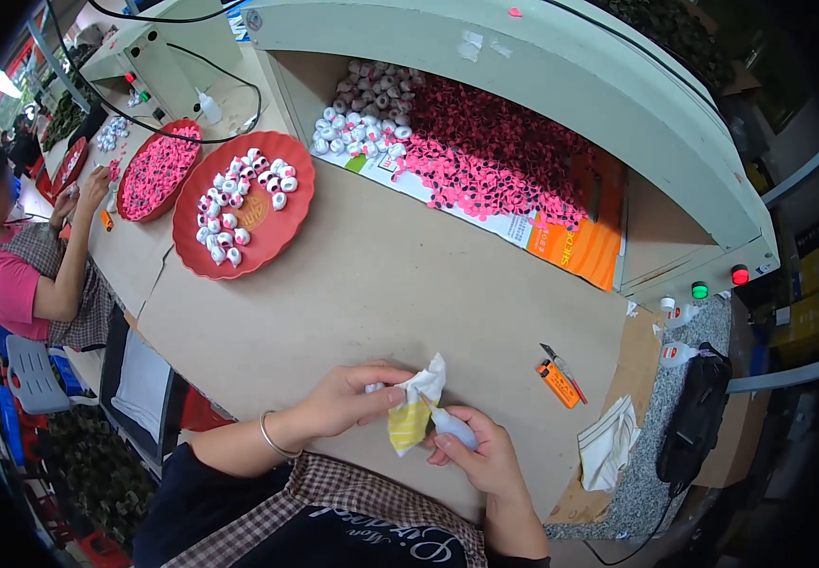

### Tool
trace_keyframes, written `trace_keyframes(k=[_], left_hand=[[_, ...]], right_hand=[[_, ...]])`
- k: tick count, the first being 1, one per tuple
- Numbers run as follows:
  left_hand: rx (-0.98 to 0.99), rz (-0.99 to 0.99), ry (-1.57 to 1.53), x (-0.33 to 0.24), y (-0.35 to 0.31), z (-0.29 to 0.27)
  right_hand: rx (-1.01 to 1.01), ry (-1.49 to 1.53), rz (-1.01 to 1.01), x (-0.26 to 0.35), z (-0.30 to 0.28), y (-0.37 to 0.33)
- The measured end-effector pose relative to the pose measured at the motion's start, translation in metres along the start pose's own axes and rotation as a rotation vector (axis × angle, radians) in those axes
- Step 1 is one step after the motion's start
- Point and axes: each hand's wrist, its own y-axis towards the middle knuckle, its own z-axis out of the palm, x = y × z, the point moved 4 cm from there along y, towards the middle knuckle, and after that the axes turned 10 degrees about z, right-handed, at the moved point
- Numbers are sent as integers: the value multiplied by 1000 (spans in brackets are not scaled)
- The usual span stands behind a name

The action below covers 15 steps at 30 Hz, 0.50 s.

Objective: The person assembles toy characters by applying glue from a bottle to small figurine parts and joining them together by hand at a workstation.

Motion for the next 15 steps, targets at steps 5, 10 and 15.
trace_keyframes(k=[5,10,15], left_hand=[[63,290,280,-4,11,1],[38,406,443,-11,13,1],[-183,443,473,-20,19,-27]], right_hand=[[15,-54,13,1,4,2],[43,-34,0,4,3,4],[71,88,-29,1,-5,4]])
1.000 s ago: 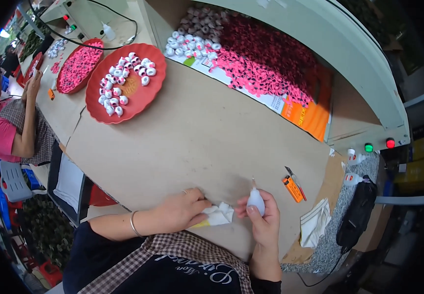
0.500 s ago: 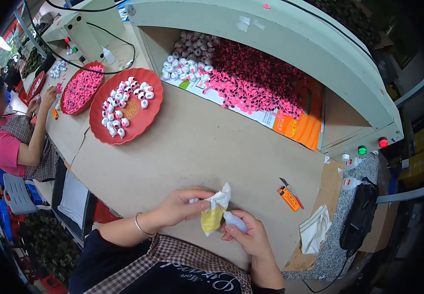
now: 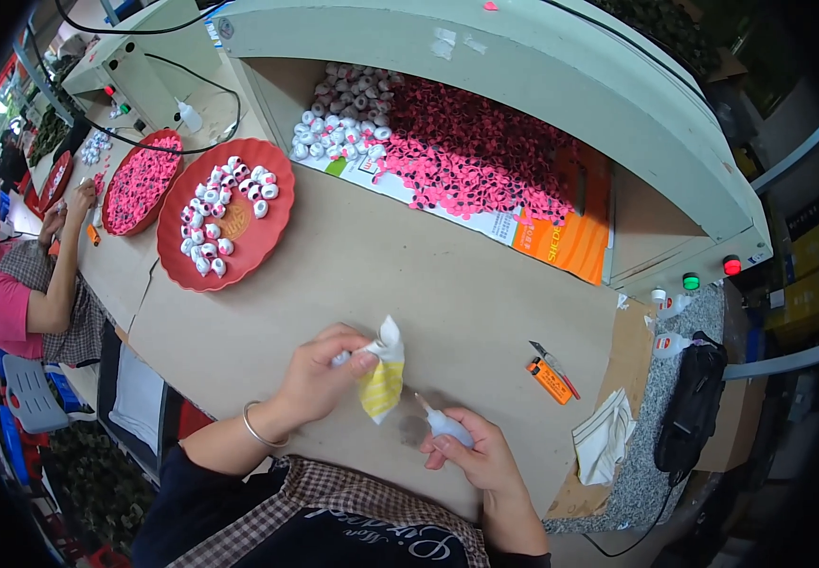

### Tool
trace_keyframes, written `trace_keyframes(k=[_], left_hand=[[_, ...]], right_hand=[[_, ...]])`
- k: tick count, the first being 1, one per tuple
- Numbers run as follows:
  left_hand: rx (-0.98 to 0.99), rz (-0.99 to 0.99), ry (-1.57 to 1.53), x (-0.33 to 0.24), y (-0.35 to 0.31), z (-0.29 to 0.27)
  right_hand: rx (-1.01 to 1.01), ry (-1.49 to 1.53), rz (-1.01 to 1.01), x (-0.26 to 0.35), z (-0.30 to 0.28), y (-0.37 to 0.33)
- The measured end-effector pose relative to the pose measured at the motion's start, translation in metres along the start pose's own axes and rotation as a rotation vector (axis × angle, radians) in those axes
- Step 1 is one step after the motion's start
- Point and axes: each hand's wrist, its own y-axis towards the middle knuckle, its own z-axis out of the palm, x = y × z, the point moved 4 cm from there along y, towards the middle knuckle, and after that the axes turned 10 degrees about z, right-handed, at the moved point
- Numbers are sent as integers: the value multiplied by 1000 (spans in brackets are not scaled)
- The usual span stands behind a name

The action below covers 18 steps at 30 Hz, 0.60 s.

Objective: The person assembles toy characters by applying glue from a bottle to small figurine parts and joining them together by hand at a workstation.

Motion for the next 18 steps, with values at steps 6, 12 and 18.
trace_keyframes(k=[6,12,18], left_hand=[[400,157,306,-15,-12,37],[301,139,-53,-26,-14,50],[247,115,-336,-31,-7,57]], right_hand=[[53,66,-21,-1,3,1],[-93,82,-192,4,19,-3],[-369,-609,-473,36,24,-18]])
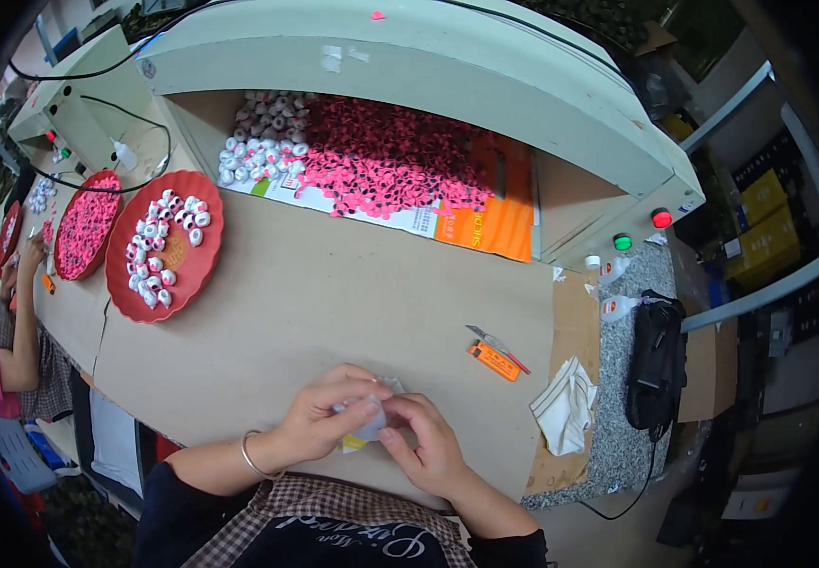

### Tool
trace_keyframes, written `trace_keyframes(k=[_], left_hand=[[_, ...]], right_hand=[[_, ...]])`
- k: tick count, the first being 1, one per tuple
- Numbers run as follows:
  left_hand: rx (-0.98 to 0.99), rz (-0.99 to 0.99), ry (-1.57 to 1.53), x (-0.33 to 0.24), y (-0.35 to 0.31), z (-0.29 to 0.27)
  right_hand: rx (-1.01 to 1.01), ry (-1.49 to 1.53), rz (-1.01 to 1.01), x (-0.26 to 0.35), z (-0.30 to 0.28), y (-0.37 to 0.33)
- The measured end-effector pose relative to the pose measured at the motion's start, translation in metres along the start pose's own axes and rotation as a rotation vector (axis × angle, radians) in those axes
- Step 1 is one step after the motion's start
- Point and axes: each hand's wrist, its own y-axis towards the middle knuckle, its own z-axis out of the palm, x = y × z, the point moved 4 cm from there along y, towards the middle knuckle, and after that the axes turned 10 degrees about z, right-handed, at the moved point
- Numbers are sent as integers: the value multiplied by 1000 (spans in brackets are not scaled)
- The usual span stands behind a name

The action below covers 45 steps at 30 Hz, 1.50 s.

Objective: The person assembles toy characters by applying glue from a bottle to small figurine parts and joining them together by hand at a workstation.

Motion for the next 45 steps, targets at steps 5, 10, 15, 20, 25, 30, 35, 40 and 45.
trace_keyframes(k=[5,10,15,20,25,30,35,40,45], left_hand=[[53,-76,-7,12,7,-11],[55,-300,-183,38,-2,-5],[52,-363,-251,44,-3,-6],[51,-373,-281,46,-2,-7],[89,-381,-237,49,-2,-8],[96,-332,-189,45,-3,-8],[97,-332,-158,43,-1,-10],[103,-325,-163,45,-2,-9],[114,-306,-160,49,-3,-7]], right_hand=[[-437,-686,-101,-8,-59,3],[-550,-1118,-52,-41,-77,15],[-556,-1168,-18,-44,-75,22],[-594,-1287,-53,-52,-74,25],[-610,-1306,-39,-59,-81,26],[-441,-924,-145,-43,-70,27],[-195,196,219,-24,-49,41],[-65,165,130,-33,-27,50],[-175,-112,190,-30,-21,51]])
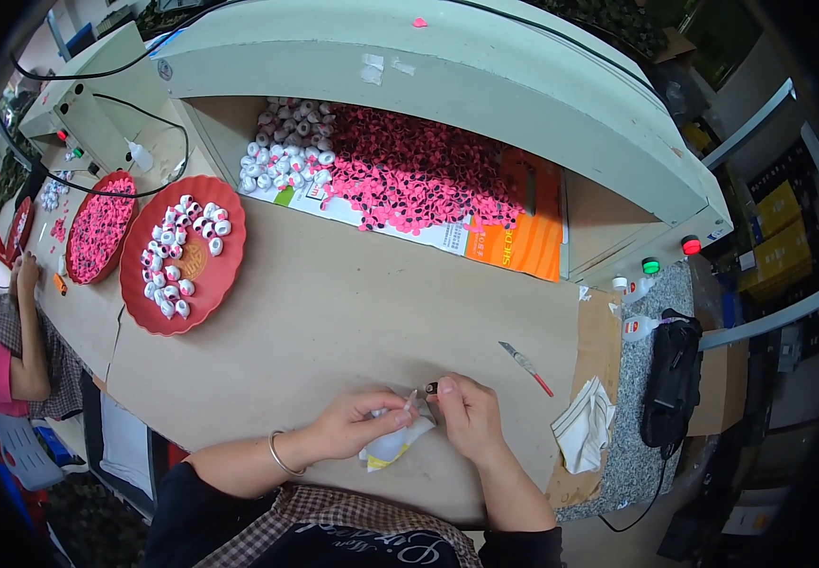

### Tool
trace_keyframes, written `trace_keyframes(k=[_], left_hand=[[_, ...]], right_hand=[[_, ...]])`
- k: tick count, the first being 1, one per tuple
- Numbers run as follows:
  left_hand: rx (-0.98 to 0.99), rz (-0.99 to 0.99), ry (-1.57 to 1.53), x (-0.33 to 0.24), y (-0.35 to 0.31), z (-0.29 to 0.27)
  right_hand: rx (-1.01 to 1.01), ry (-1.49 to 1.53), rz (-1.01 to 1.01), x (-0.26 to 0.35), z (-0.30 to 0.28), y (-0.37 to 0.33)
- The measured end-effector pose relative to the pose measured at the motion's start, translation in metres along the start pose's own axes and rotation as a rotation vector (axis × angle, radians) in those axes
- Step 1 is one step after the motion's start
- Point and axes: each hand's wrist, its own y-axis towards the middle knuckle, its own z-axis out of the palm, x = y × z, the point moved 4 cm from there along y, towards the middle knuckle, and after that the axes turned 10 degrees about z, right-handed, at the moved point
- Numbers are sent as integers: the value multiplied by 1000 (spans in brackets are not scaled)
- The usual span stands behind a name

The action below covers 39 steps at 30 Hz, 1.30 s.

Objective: The person assembles toy characters by applying glue from a bottle to small figurine parts and joining them together by hand at a workstation.

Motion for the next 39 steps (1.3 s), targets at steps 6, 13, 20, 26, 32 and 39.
trace_keyframes(k=[6,13,20,26,32,39], left_hand=[[12,-2,-20,-1,0,1],[21,-12,-6,-1,0,2],[22,2,16,-4,0,3],[-1,-17,11,-5,-1,-1],[-34,-27,-7,-7,2,3],[-205,22,-83,-16,7,2]], right_hand=[[4,-62,-37,1,3,-1],[4,-81,-51,-1,4,-1],[28,-79,-3,2,1,-3],[-97,-297,20,6,-28,-6],[-407,-788,-132,-5,-51,-16],[341,598,111,4,15,-38]])
